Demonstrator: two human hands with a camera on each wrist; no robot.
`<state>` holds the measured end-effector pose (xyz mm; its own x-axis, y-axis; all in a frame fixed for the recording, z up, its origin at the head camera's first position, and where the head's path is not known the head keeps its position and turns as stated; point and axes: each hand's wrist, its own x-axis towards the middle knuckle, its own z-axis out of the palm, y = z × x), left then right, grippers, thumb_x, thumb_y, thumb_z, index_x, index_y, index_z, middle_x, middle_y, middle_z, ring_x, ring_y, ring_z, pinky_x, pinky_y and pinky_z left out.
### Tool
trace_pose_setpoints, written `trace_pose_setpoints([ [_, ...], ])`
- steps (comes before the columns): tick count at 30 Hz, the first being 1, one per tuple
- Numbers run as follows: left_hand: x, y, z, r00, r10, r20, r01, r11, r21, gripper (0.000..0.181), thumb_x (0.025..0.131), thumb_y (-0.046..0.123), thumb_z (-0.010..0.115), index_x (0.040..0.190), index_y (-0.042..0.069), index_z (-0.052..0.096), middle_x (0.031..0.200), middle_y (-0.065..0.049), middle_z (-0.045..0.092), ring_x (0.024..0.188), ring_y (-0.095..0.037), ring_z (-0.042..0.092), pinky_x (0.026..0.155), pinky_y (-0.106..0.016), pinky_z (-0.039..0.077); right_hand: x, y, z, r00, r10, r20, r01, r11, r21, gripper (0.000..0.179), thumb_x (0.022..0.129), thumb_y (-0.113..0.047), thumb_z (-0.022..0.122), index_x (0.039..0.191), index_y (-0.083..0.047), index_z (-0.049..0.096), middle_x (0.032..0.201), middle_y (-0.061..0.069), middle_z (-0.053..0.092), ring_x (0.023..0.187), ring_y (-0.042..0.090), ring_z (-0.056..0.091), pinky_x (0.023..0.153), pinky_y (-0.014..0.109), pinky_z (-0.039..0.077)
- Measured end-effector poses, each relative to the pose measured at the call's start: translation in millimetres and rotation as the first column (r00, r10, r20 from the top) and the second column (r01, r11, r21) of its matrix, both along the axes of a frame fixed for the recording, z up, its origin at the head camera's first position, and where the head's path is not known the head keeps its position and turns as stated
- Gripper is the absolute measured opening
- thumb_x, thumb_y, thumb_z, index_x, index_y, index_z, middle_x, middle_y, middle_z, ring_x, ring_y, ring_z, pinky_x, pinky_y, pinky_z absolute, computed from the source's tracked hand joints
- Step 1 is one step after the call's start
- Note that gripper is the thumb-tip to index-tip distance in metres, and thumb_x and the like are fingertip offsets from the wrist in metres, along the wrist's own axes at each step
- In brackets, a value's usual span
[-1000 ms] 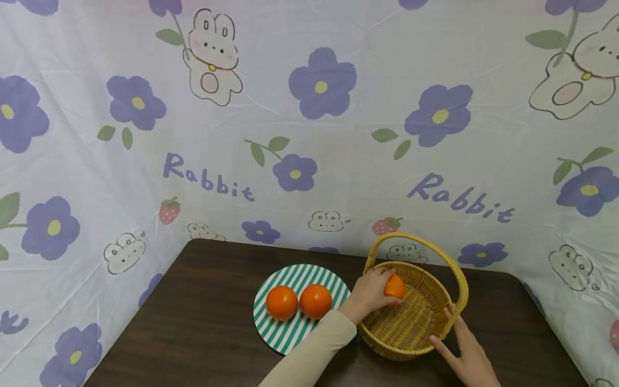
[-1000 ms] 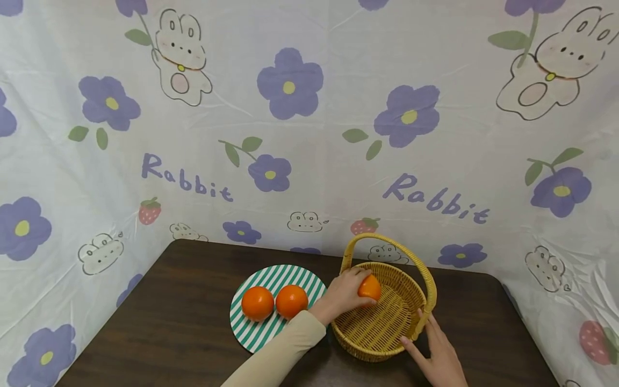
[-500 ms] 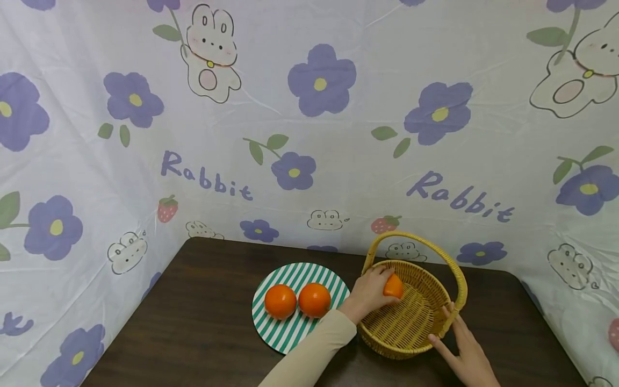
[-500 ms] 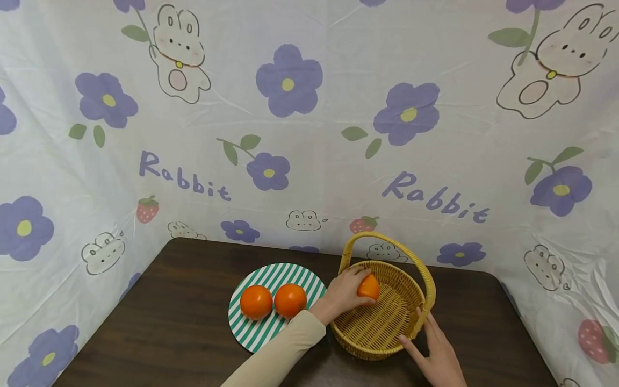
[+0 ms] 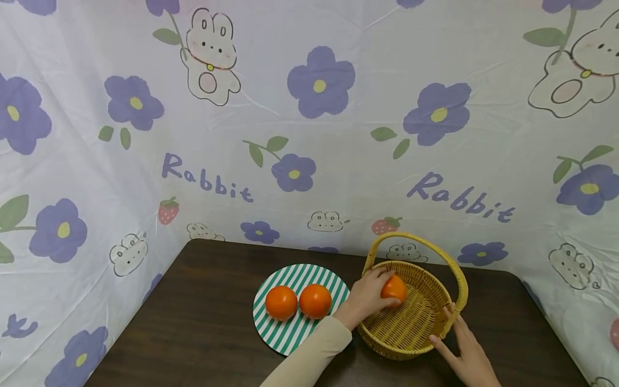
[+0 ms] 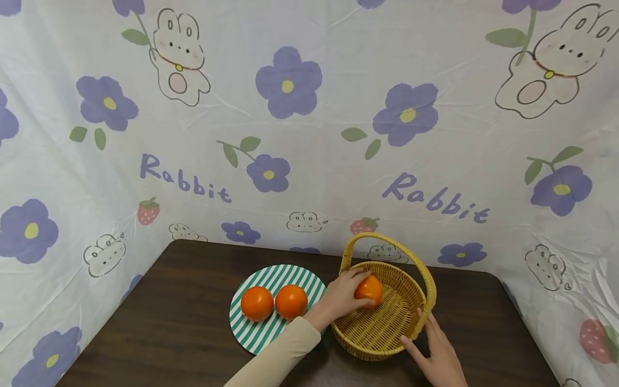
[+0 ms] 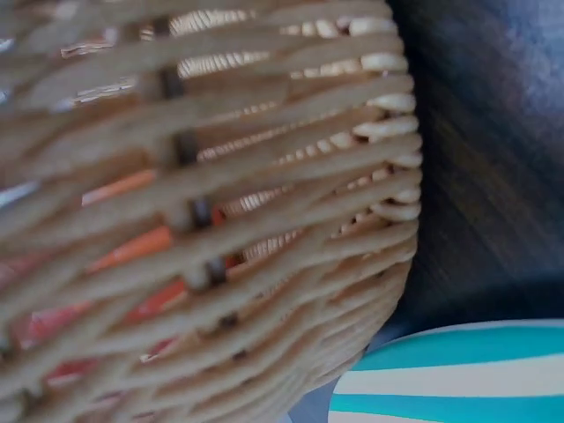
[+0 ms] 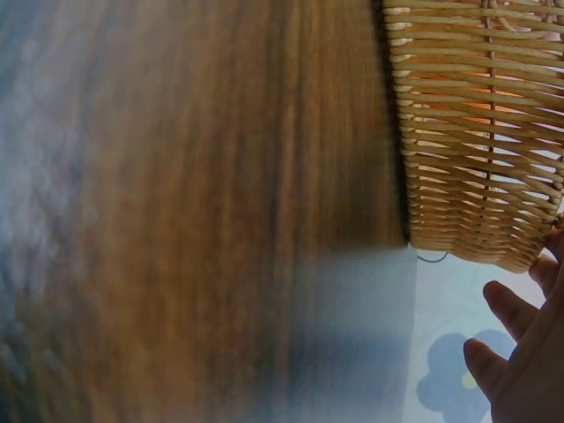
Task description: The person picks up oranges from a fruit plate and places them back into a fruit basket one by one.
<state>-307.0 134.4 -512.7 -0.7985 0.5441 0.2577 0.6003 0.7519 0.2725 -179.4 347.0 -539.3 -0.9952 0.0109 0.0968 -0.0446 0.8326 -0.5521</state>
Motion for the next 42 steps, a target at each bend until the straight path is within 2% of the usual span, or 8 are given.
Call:
trace_pose_setpoints([
  [5, 2.8, -5.2, -0.7, 1.0, -0.02, -0.005, 0.02, 0.999, 0.048, 0.064, 0.075, 0.057, 0.054, 0.131, 0.027, 0.041, 0.133, 0.001, 0.039, 0.116, -0.019, 0.043, 0.077, -0.032, 0.048, -0.3, 1, 0.1, 1.0, -0.002, 0.014, 0.001, 1.0, 0.003, 0.076, 0.087, -0.049, 0.044, 0.142, -0.019, 0.002, 0.145, 0.018, -0.001, 0.121, 0.05, 0.019, 0.081, 0.067, 0.024],
  [11, 6.1, -11.4, -1.3, 0.999, -0.05, -0.011, 0.051, 0.994, 0.095, 0.058, 0.078, 0.052, 0.055, 0.128, 0.025, 0.044, 0.129, 0.002, 0.043, 0.113, -0.017, 0.046, 0.08, -0.03, 0.047, -0.1, 1, -0.3, 1.0, -0.002, 0.006, 0.002, 1.0, 0.005, 0.075, 0.087, -0.048, 0.044, 0.142, -0.016, 0.005, 0.146, 0.015, -0.003, 0.121, 0.049, 0.019, 0.081, 0.067, 0.024],
  [22, 14.0, -19.7, 1.0, 0.997, -0.068, -0.048, 0.074, 0.985, 0.154, 0.056, 0.078, 0.051, 0.055, 0.127, 0.024, 0.046, 0.126, 0.002, 0.046, 0.111, -0.014, 0.046, 0.081, -0.029, 0.046, -1.2, 1, -1.2, 1.0, 0.006, -0.01, -0.006, 1.0, -0.005, 0.075, 0.087, -0.047, 0.045, 0.142, -0.013, 0.007, 0.146, 0.014, -0.004, 0.122, 0.049, 0.018, 0.082, 0.067, 0.023],
  [31, 18.8, -29.4, 0.7, 0.995, -0.089, -0.037, 0.094, 0.975, 0.203, 0.055, 0.079, 0.05, 0.054, 0.127, 0.024, 0.046, 0.126, 0.002, 0.046, 0.112, -0.014, 0.045, 0.088, -0.029, 0.043, -0.8, 0, 0.5, 1.0, 0.01, -0.002, -0.01, 1.0, -0.013, 0.075, 0.087, -0.047, 0.044, 0.142, -0.01, 0.008, 0.146, 0.014, -0.005, 0.122, 0.049, 0.018, 0.083, 0.067, 0.022],
  [42, 29.7, -41.0, 2.6, 0.995, -0.079, -0.053, 0.088, 0.978, 0.191, 0.057, 0.08, 0.054, 0.05, 0.128, 0.025, 0.044, 0.128, 0.002, 0.045, 0.114, -0.013, 0.043, 0.087, -0.03, 0.044, -1.3, -1, 0.3, 1.0, 0.002, 0.026, -0.002, 1.0, -0.01, 0.077, 0.087, -0.05, 0.043, 0.142, -0.011, 0.005, 0.145, 0.017, -0.005, 0.121, 0.05, 0.018, 0.082, 0.067, 0.023],
])
